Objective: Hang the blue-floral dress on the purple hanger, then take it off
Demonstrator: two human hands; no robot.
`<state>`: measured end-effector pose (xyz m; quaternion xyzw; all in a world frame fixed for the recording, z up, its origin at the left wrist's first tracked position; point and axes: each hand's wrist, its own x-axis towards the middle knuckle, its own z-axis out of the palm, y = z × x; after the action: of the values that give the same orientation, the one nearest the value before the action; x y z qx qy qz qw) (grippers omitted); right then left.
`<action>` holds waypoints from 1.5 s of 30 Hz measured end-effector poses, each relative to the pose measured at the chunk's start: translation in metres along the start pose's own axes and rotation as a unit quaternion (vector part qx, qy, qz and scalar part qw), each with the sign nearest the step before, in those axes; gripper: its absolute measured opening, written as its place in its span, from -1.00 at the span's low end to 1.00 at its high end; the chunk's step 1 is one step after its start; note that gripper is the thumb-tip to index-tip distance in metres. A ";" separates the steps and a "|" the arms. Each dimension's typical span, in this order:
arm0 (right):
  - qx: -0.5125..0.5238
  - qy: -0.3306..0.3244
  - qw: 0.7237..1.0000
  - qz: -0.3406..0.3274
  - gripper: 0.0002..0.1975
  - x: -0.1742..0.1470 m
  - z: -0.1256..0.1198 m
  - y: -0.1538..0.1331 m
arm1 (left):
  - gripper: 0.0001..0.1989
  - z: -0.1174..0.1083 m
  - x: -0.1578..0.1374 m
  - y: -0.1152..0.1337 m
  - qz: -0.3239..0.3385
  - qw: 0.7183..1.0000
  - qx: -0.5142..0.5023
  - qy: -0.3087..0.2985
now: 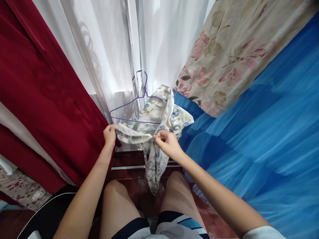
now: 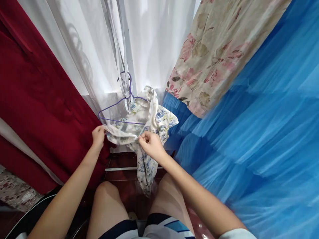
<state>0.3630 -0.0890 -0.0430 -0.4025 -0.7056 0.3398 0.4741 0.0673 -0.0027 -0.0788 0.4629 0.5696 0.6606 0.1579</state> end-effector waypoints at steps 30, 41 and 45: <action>0.403 -0.205 0.848 0.276 -0.76 -0.048 -0.071 -0.003 | -0.43 0.014 -0.180 0.069 -0.123 0.685 -0.137 -0.705; 0.196 -0.328 0.908 0.171 -0.82 -0.014 -0.072 -0.041 | -0.72 -0.022 -0.152 0.088 -0.068 0.769 -0.100 -0.628; 0.136 -0.299 0.936 0.129 -0.78 -0.011 -0.096 -0.050 | -0.80 -0.038 -0.125 0.054 0.149 0.804 0.141 -0.558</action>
<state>0.4436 -0.1117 0.0260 -0.3013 -0.7039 0.5954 0.2434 0.1202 -0.1341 -0.0813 0.8478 0.3940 0.2161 0.2816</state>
